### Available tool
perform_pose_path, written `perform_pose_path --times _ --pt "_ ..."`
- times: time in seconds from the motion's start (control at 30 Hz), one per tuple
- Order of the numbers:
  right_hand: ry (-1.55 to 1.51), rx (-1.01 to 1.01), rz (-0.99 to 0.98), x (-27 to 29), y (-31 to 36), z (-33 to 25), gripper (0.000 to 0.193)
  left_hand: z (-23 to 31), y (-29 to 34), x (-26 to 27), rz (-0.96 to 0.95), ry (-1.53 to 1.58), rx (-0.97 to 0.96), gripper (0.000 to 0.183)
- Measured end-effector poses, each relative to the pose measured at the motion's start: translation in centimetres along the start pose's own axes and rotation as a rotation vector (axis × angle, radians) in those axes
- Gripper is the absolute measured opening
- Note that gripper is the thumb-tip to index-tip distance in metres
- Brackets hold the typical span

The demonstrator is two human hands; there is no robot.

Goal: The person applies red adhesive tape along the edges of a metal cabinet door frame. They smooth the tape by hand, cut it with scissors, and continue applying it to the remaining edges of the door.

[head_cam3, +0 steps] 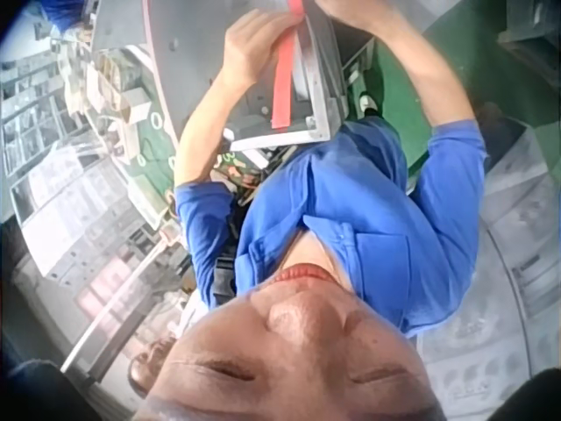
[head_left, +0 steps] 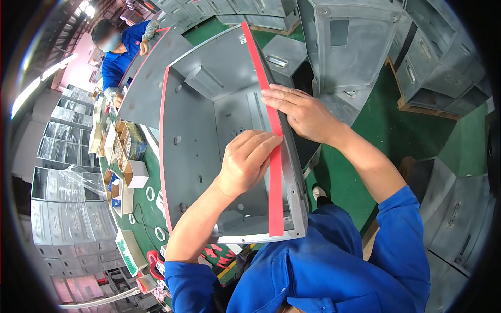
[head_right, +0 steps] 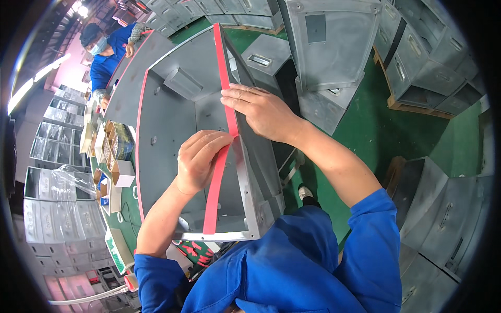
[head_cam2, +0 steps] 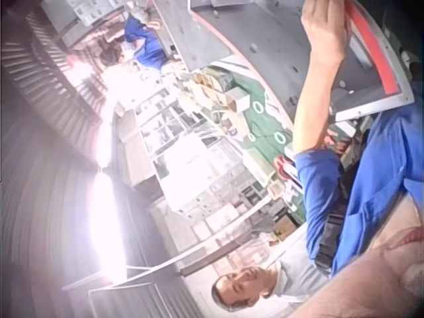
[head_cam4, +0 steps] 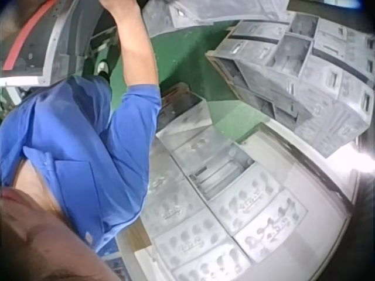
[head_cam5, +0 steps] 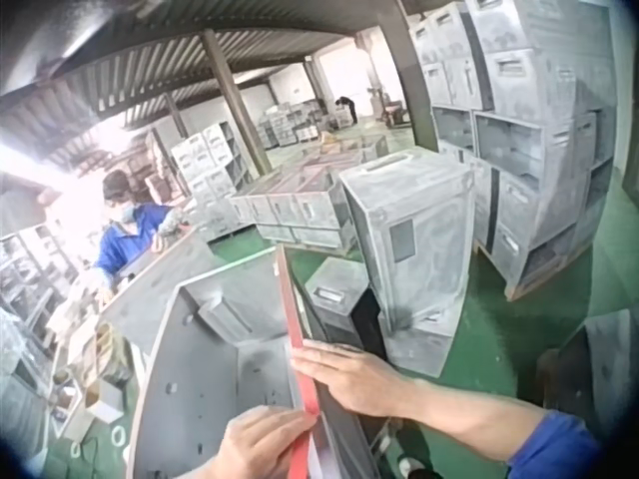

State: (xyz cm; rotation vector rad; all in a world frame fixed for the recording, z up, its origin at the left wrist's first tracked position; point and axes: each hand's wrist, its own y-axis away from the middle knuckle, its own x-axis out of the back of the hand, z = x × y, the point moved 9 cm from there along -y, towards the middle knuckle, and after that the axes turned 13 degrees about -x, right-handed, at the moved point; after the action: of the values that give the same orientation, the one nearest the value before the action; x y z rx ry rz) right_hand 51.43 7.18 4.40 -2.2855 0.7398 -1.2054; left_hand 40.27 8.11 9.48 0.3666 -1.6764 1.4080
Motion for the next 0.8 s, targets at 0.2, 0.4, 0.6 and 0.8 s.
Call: perform_pose_path --times 0.2,0.4,0.6,0.8 --pt "-0.052 -0.023 -0.010 0.1 -0.2 0.2 0.040 -0.6 -0.2 0.7 0.034 -0.041 0.003 0.030" --pt "-0.070 -0.034 -0.016 -0.2 -0.1 0.6 0.043 -0.2 -1.0 0.9 -0.016 -0.011 -0.012 0.026" --pt "-0.046 -0.043 -0.010 -0.2 0.0 0.9 0.047 -1.5 -0.4 1.2 0.077 -0.004 0.090 0.020" --pt "-0.120 -0.059 -0.048 -0.4 -0.1 1.7 0.051 -2.9 0.0 1.6 0.112 0.025 0.291 0.020"
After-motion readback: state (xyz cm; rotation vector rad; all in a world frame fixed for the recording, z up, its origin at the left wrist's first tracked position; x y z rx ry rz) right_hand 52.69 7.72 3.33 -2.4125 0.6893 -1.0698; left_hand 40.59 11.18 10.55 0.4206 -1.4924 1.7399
